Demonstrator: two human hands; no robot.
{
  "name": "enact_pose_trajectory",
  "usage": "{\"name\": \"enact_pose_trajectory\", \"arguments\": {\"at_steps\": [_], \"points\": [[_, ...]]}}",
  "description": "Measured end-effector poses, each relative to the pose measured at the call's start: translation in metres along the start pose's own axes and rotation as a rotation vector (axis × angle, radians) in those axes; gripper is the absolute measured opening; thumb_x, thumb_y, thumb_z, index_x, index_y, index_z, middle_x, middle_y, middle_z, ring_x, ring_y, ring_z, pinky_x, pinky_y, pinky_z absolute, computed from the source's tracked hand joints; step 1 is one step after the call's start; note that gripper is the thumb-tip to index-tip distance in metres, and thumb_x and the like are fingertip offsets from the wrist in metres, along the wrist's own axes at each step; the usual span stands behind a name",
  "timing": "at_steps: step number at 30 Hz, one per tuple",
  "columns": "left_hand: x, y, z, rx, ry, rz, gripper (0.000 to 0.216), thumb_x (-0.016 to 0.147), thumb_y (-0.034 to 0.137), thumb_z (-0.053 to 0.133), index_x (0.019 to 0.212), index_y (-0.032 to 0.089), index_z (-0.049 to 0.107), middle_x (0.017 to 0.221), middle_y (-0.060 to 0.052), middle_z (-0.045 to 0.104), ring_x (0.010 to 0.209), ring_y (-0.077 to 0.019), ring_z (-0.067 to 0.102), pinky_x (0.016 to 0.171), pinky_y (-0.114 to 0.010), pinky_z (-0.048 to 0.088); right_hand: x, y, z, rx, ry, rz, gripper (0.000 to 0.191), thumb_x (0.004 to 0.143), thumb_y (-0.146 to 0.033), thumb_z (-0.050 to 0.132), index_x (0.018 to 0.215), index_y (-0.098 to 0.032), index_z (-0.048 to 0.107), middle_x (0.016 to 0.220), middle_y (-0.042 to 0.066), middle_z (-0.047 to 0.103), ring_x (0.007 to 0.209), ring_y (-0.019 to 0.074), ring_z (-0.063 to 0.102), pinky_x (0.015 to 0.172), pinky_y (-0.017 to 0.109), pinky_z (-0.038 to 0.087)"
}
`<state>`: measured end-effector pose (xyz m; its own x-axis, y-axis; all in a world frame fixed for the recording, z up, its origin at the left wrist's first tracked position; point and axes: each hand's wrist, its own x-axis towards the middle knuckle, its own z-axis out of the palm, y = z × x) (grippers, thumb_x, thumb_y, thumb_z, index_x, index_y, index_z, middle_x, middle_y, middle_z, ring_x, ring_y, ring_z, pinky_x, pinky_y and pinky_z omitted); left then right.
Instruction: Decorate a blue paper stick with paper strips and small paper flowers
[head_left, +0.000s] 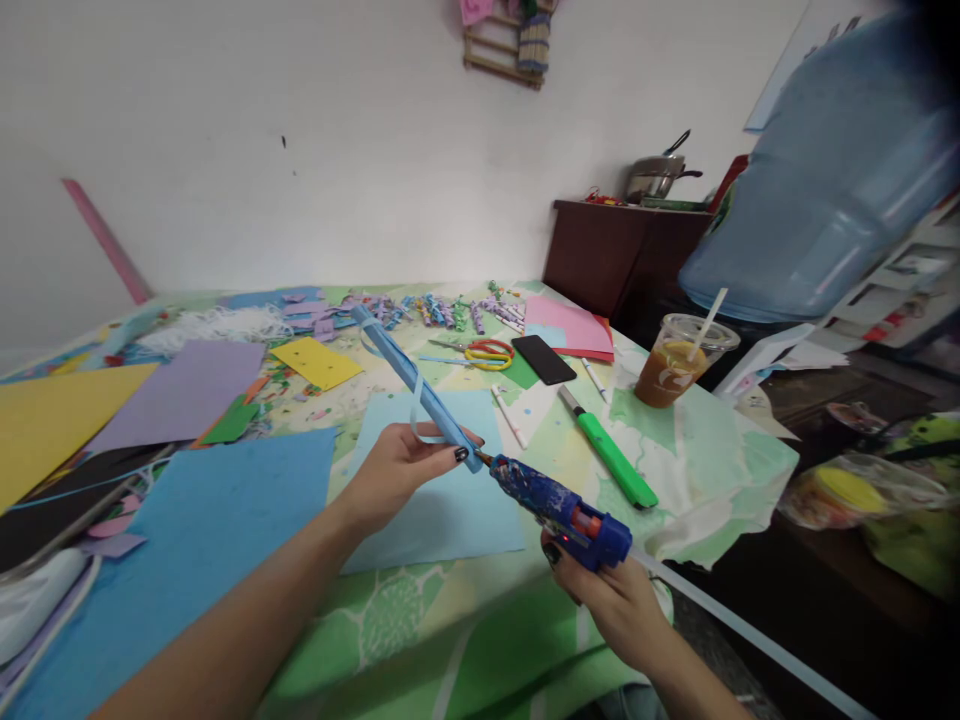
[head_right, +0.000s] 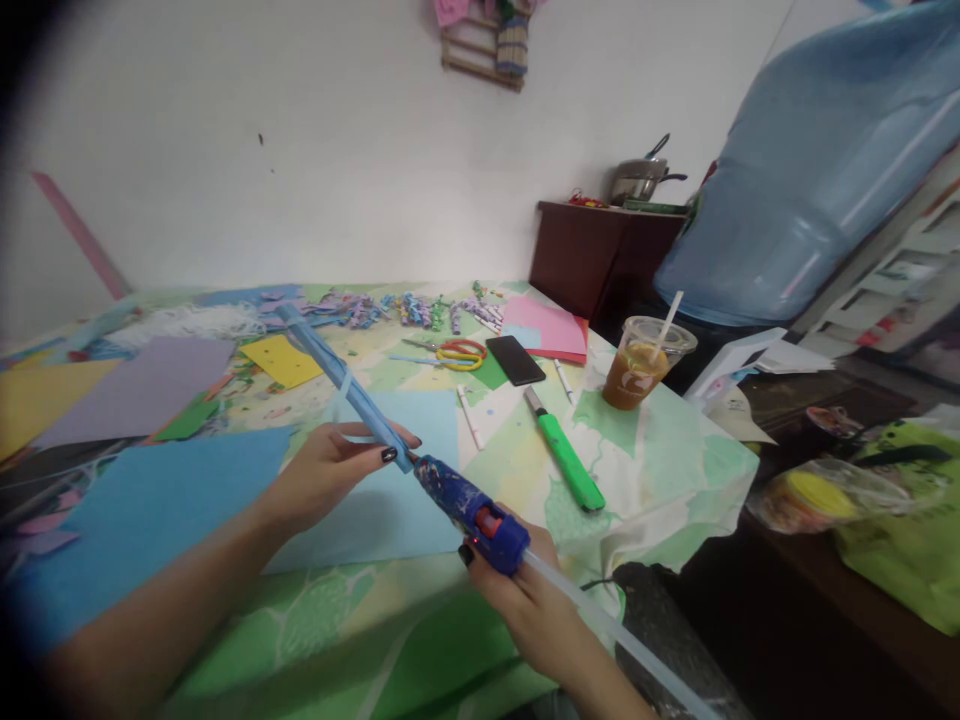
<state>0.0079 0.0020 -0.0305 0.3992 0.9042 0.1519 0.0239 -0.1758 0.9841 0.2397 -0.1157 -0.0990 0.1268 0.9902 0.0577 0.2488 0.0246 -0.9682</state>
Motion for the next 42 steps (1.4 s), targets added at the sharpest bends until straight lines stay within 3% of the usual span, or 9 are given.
{"name": "enact_pose_trajectory", "arguments": {"at_steps": [7,12,19,26,32,37,42], "points": [[0.001,-0.002,0.0,-0.037,0.016,-0.018,0.02,0.076,0.03,0.071,0.091,0.017,0.075,0.093,-0.007,0.076,0.089,-0.0225,0.07,0.081,-0.03,0.054,0.003,0.0,-0.005,-0.018,-0.062,0.009,0.034,0.076,-0.05,0.066,0.083,-0.017,0.068,0.068,0.005,0.059,0.061,0.0176,0.052,0.054,0.028,0.046],[0.001,-0.001,0.0,-0.066,-0.001,-0.03,0.02,0.077,0.029,0.071,0.093,0.017,0.075,0.093,-0.006,0.076,0.088,-0.0216,0.07,0.084,-0.031,0.053,0.0,0.003,-0.002,0.007,0.002,0.035,0.041,0.073,-0.052,0.069,0.093,-0.017,0.07,0.08,0.009,0.065,0.066,0.0194,0.056,0.055,0.029,0.048],[0.0,0.002,0.001,-0.052,-0.004,-0.012,0.02,0.076,0.028,0.072,0.091,0.015,0.075,0.094,-0.009,0.076,0.089,-0.0253,0.07,0.083,-0.035,0.054,-0.002,-0.004,0.003,0.056,0.032,-0.002,0.039,0.074,-0.051,0.068,0.094,-0.018,0.071,0.08,0.01,0.067,0.073,0.0233,0.06,0.057,0.03,0.05],[0.0,-0.001,0.0,-0.048,-0.004,-0.019,0.02,0.077,0.027,0.071,0.092,0.016,0.075,0.095,-0.009,0.076,0.089,-0.0244,0.07,0.083,-0.034,0.053,0.001,-0.017,-0.003,0.015,-0.083,-0.05,0.035,0.078,-0.05,0.066,0.092,-0.018,0.07,0.082,0.008,0.068,0.076,0.0225,0.061,0.065,0.031,0.052],[0.0,0.001,0.001,-0.03,-0.004,-0.014,0.02,0.077,0.027,0.071,0.092,0.016,0.075,0.096,-0.009,0.076,0.091,-0.0241,0.069,0.083,-0.033,0.053,-0.002,-0.01,0.0,0.025,0.03,-0.04,0.037,0.075,-0.051,0.068,0.093,-0.018,0.07,0.086,0.009,0.069,0.075,0.0229,0.061,0.061,0.03,0.052],[0.001,0.002,0.001,-0.05,-0.012,-0.024,0.02,0.077,0.028,0.07,0.093,0.016,0.075,0.093,-0.008,0.076,0.089,-0.023,0.069,0.082,-0.032,0.053,0.001,-0.009,-0.003,0.008,-0.045,-0.082,0.035,0.076,-0.05,0.067,0.091,-0.019,0.07,0.083,0.008,0.069,0.075,0.0223,0.061,0.065,0.031,0.053],[0.0,0.002,0.001,-0.055,-0.006,-0.025,0.02,0.076,0.029,0.071,0.091,0.017,0.076,0.092,-0.008,0.076,0.088,-0.0237,0.069,0.082,-0.033,0.053,-0.001,-0.015,-0.001,0.032,0.017,-0.08,0.035,0.076,-0.05,0.067,0.091,-0.019,0.07,0.087,0.01,0.068,0.08,0.0241,0.062,0.064,0.032,0.053]]}}
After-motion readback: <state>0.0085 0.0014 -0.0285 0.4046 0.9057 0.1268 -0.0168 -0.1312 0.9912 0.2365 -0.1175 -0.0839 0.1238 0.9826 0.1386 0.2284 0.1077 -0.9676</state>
